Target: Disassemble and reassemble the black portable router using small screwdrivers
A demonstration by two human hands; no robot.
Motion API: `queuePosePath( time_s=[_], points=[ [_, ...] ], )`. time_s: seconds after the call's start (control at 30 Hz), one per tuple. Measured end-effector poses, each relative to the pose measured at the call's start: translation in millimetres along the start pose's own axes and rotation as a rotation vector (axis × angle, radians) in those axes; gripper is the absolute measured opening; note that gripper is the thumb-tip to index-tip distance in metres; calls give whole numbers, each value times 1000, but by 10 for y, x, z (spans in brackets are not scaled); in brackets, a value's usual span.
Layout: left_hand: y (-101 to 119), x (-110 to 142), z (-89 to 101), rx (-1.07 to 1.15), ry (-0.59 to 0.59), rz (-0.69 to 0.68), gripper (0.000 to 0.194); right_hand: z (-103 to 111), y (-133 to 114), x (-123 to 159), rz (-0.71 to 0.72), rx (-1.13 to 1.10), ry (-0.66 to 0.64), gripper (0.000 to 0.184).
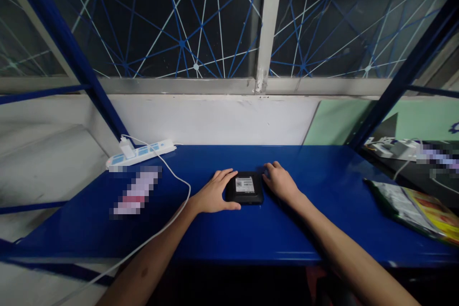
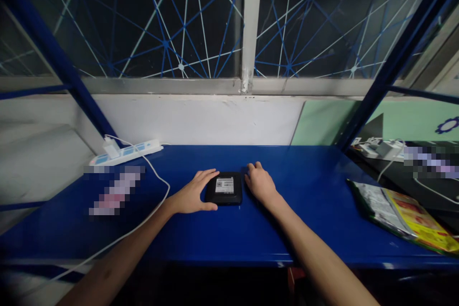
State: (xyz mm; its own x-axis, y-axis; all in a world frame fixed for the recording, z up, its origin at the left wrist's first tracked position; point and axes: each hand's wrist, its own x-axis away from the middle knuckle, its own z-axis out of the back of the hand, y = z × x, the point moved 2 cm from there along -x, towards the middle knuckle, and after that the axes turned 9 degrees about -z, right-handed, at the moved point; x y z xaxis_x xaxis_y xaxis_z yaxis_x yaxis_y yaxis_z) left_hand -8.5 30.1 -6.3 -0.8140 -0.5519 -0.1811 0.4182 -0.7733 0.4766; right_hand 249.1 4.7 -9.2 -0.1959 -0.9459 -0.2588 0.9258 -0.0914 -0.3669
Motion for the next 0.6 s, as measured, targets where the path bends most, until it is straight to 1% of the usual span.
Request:
queuePosePath(
  time_s=[0.1, 0.27, 0.37, 0.5, 0.6],
  points=[
    [-2, -7, -3, 7, -6, 11, 103, 85, -45, 4, -9, 94, -13, 24],
    [2, -4, 4, 20, 10, 0, 100, 287, -34, -13, -19, 205, 31, 27],
    [7, -4, 10, 24, 6, -1, 100, 291, 69, -30, -47, 235, 10, 26],
    [-2, -6, 13, 11, 7, 1, 99, 228, 214, -82, -63, 193, -28, 31],
    [-11, -10, 15, 5, 15, -5, 97, 275, 260, -137, -62, 137, 19, 33]
  ],
)
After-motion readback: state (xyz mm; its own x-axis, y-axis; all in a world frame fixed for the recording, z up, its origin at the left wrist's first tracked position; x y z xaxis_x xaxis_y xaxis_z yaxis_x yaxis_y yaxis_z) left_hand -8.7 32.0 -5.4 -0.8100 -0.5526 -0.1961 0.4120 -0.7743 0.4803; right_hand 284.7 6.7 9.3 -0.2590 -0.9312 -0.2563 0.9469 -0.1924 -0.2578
